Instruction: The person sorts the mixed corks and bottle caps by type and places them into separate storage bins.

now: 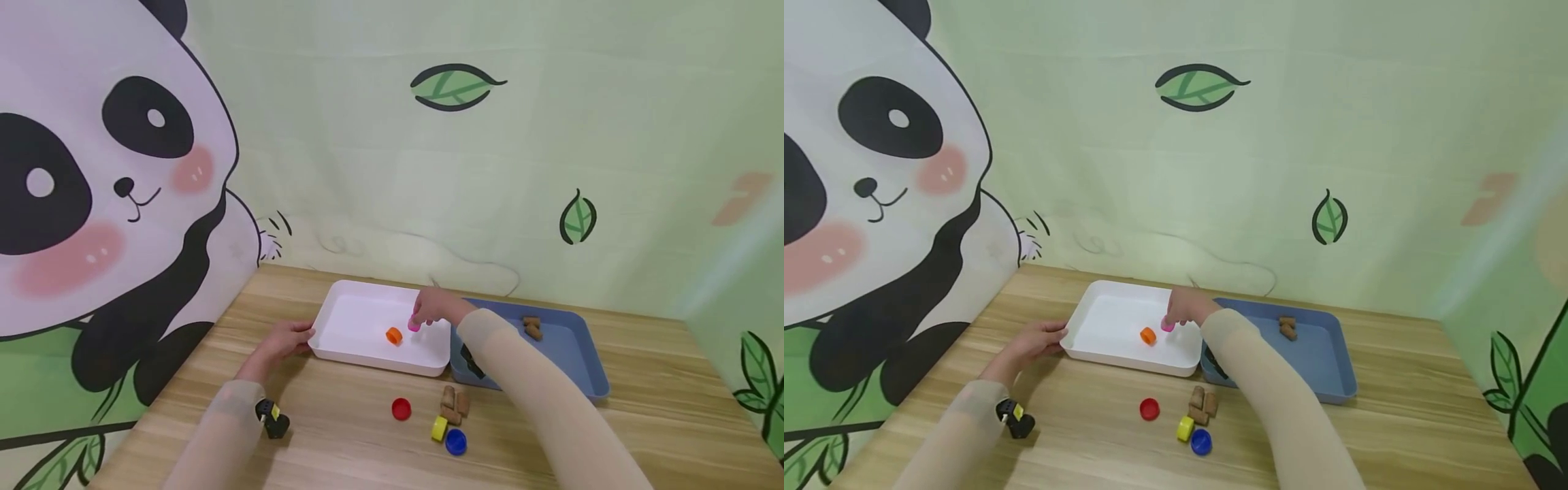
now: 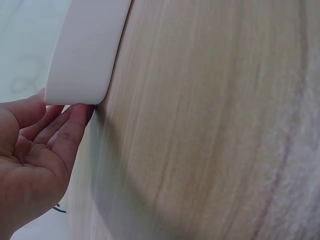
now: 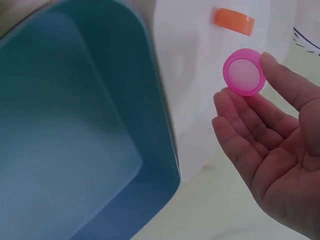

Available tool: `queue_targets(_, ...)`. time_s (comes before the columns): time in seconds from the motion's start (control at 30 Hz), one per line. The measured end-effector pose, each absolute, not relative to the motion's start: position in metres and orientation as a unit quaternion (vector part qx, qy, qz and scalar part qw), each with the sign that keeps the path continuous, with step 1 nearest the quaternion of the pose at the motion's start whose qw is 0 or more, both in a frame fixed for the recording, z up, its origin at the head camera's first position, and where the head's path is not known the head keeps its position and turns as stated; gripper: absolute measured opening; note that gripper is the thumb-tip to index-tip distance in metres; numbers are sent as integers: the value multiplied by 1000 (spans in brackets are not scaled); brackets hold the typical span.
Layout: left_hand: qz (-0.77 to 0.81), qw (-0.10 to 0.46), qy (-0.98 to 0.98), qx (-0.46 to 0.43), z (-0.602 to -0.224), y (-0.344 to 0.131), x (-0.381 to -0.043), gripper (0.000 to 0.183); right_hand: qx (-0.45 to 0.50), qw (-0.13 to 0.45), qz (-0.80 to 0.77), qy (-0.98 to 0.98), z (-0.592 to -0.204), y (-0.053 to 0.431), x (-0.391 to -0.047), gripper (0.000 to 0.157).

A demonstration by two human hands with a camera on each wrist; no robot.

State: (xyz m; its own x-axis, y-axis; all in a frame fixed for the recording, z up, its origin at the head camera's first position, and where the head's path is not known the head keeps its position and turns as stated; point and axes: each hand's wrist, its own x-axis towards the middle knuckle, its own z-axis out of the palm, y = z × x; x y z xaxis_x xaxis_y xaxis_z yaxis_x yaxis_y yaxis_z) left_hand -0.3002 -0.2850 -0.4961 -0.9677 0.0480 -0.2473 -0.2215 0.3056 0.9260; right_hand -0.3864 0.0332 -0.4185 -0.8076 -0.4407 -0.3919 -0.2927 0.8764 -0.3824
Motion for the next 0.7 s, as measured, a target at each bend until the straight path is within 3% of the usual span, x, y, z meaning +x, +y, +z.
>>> queue_targets(0.7,579,116,803,-83,-494,-283,-300,45,-215,245,-113,939,-439,22,-377,26)
